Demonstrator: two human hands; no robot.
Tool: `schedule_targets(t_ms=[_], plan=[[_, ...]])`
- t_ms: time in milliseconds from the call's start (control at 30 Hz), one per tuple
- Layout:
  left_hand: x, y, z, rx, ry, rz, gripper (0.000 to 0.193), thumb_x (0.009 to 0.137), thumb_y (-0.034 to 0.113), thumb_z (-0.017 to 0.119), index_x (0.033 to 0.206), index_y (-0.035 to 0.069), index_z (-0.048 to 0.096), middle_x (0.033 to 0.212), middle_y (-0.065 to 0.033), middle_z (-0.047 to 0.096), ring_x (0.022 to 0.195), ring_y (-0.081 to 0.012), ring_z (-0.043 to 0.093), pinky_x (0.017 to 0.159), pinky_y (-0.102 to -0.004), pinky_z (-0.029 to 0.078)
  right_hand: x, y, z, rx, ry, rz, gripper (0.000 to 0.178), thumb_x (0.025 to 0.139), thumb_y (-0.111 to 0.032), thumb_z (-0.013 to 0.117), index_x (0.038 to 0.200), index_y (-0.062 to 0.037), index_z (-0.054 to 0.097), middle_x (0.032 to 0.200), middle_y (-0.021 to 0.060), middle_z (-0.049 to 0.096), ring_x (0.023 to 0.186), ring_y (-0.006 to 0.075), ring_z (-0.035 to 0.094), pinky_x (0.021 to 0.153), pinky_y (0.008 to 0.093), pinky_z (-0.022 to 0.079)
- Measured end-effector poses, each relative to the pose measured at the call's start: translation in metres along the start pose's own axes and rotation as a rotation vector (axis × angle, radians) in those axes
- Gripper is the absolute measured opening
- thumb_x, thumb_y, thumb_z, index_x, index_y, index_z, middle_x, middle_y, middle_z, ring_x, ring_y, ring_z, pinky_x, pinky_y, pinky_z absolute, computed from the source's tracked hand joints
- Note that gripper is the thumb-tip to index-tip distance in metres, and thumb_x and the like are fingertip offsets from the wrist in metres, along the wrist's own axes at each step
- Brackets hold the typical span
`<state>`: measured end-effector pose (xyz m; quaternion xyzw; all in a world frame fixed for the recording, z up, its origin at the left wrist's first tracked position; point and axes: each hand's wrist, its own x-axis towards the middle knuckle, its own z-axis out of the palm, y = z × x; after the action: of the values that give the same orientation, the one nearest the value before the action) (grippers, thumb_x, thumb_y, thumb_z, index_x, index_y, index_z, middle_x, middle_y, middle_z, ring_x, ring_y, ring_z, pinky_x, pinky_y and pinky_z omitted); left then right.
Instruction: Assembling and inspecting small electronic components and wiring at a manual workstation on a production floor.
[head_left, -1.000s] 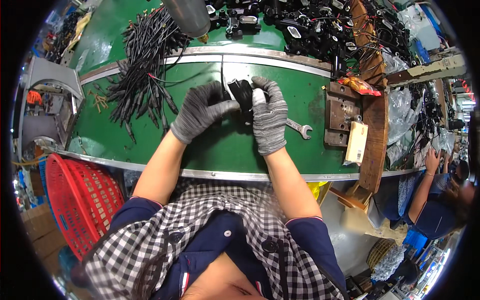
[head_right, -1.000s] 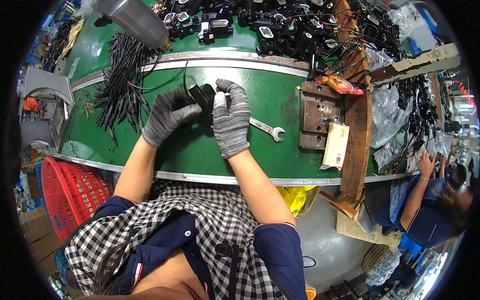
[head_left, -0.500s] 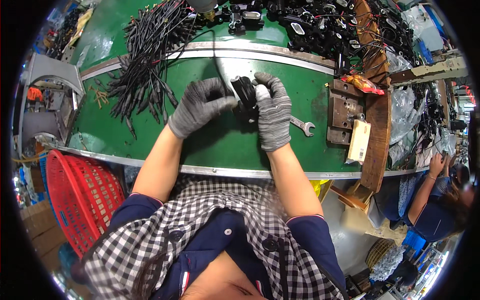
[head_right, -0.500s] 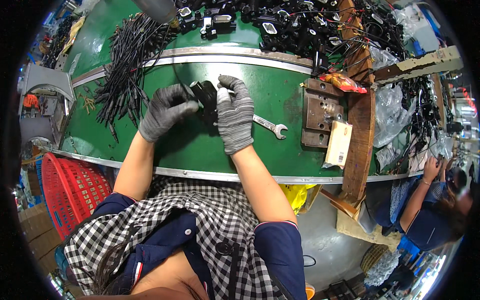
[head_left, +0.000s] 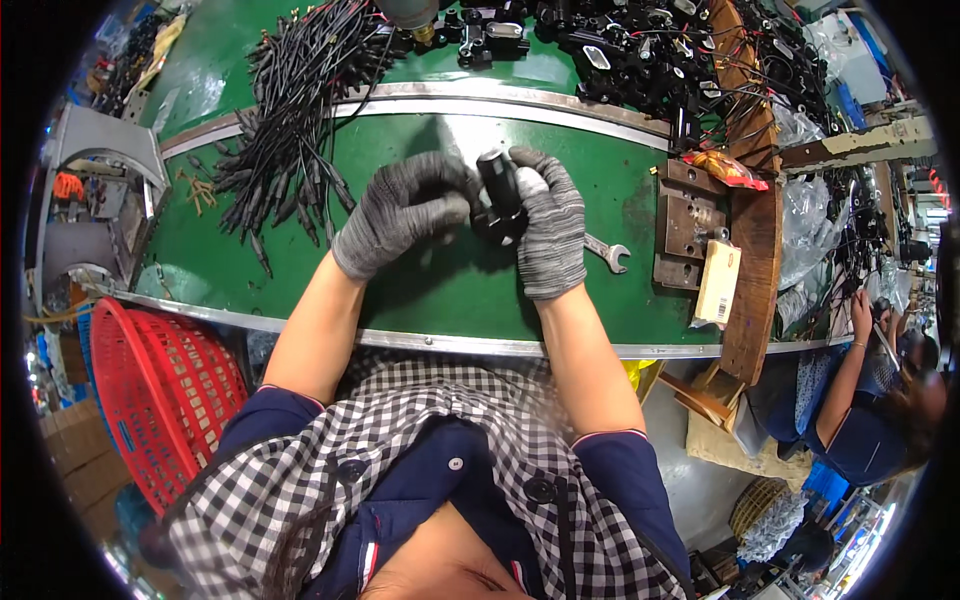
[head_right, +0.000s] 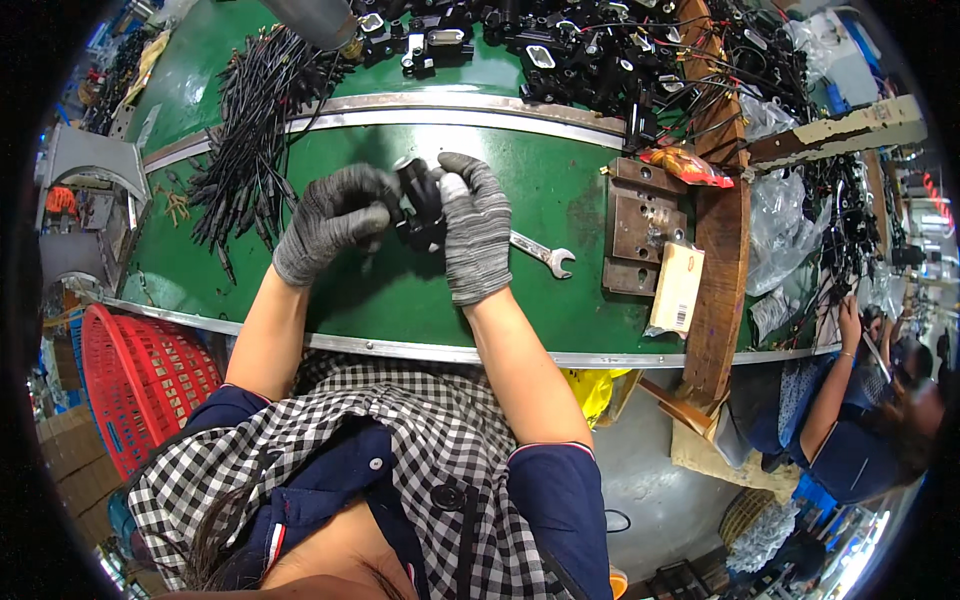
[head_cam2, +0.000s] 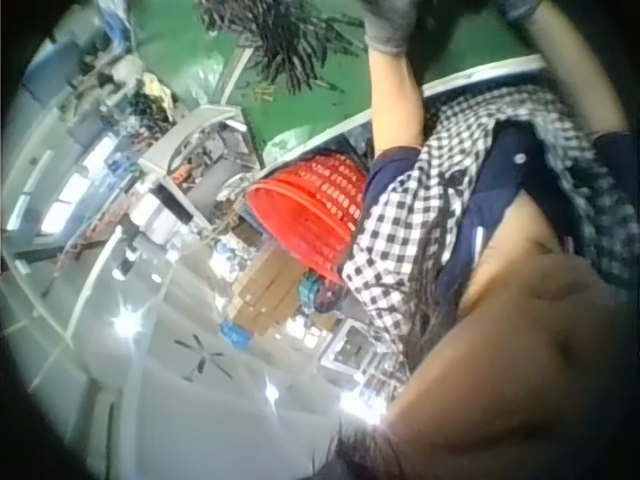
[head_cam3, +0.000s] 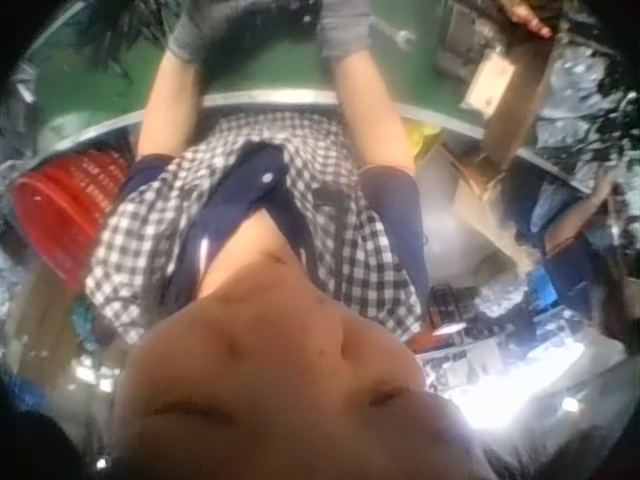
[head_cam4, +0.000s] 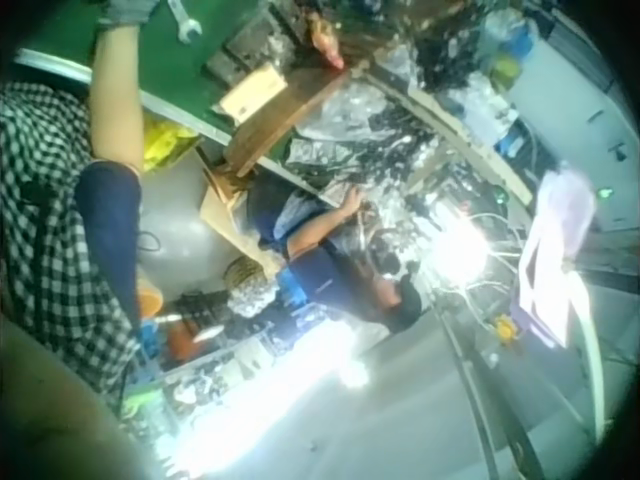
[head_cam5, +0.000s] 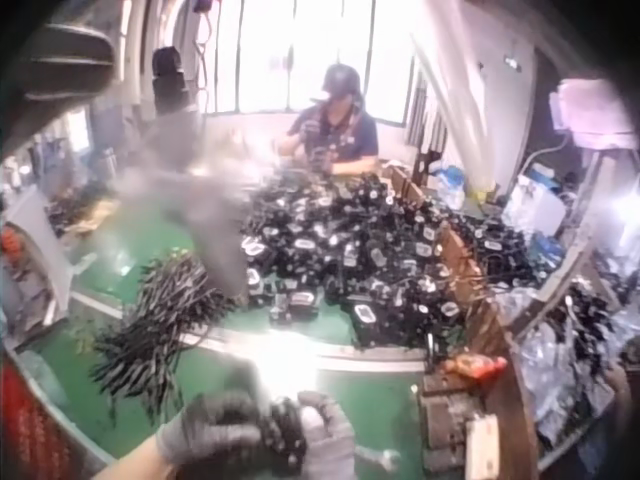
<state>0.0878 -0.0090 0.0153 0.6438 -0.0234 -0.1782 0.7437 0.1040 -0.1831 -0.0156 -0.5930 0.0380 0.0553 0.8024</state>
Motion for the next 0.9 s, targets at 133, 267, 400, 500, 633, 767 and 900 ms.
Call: schedule_targets(t_ms=[133,267,400,500,633,767,900], plan=[[0.008,-0.006,-0.003,0.020,0.003,0.079,0.018,0.076,0.013,0.069,0.089,0.003,0.062,0.074,-0.0029,0.062,0.065,-0.0078,0.056,0.059,-0.0230,0.045,0.003,0.008,0.002,-0.234,0.076,-0.198,0.022,0.087,-0.011,0.051,0.104,0.0002,0.056,0.096,0.0072,0.059,0.085,0.0124,0.055,0.076,0.0245,0.046],[0.009,-0.005,0.003,0.554,0.171,0.159,0.019,0.077,0.015,0.068,0.089,0.003,0.062,0.072,-0.0037,0.062,0.065,-0.0083,0.056,0.060,-0.0242,0.045,0.005,0.012,0.004,-0.354,0.099,-0.363,0.019,0.085,-0.006,0.051,0.103,0.0004,0.056,0.093,0.0077,0.059,0.081,0.0128,0.056,0.075,0.0242,0.047],[0.002,-0.004,-0.001,0.436,0.042,0.118,0.019,0.078,0.017,0.068,0.087,0.001,0.062,0.072,-0.0054,0.062,0.064,-0.0089,0.054,0.061,-0.0247,0.045,0.001,0.003,0.004,-0.115,0.006,-0.093,0.020,0.086,-0.008,0.050,0.103,0.0003,0.056,0.093,0.0068,0.060,0.083,0.0129,0.056,0.076,0.0245,0.047],[0.004,-0.004,-0.004,0.248,0.059,-0.015,0.019,0.078,0.017,0.068,0.083,0.000,0.061,0.071,-0.0069,0.061,0.062,-0.0096,0.053,0.061,-0.0262,0.045,-0.002,0.001,0.004,-0.057,-0.026,0.006,0.021,0.087,-0.011,0.050,0.104,0.0003,0.056,0.094,0.0064,0.060,0.086,0.0130,0.056,0.077,0.0249,0.046],[0.008,-0.006,0.001,0.411,0.174,0.089,0.018,0.078,0.016,0.067,0.079,0.000,0.059,0.067,-0.0057,0.059,0.061,-0.0087,0.051,0.059,-0.0257,0.044,-0.002,0.006,0.006,-0.300,0.033,-0.217,0.021,0.087,-0.011,0.051,0.104,0.0007,0.056,0.095,0.0070,0.060,0.087,0.0133,0.055,0.079,0.0257,0.046],[0.007,-0.015,0.001,0.470,0.242,0.191,0.018,0.078,0.017,0.068,0.080,0.001,0.059,0.066,-0.0043,0.057,0.062,-0.0075,0.049,0.058,-0.0248,0.042,-0.002,0.010,0.004,-0.468,0.079,-0.445,0.021,0.087,-0.011,0.052,0.103,0.0011,0.056,0.096,0.0078,0.060,0.088,0.0133,0.055,0.080,0.0259,0.046],[0.010,-0.019,-0.004,0.396,0.186,0.193,0.014,0.081,0.015,0.065,0.080,0.004,0.057,0.066,0.0010,0.054,0.060,-0.0051,0.047,0.054,-0.0217,0.039,0.002,0.011,0.002,-0.250,0.041,-0.291,0.020,0.088,-0.011,0.052,0.103,0.0016,0.056,0.095,0.0083,0.060,0.087,0.0134,0.055,0.081,0.0260,0.045]])
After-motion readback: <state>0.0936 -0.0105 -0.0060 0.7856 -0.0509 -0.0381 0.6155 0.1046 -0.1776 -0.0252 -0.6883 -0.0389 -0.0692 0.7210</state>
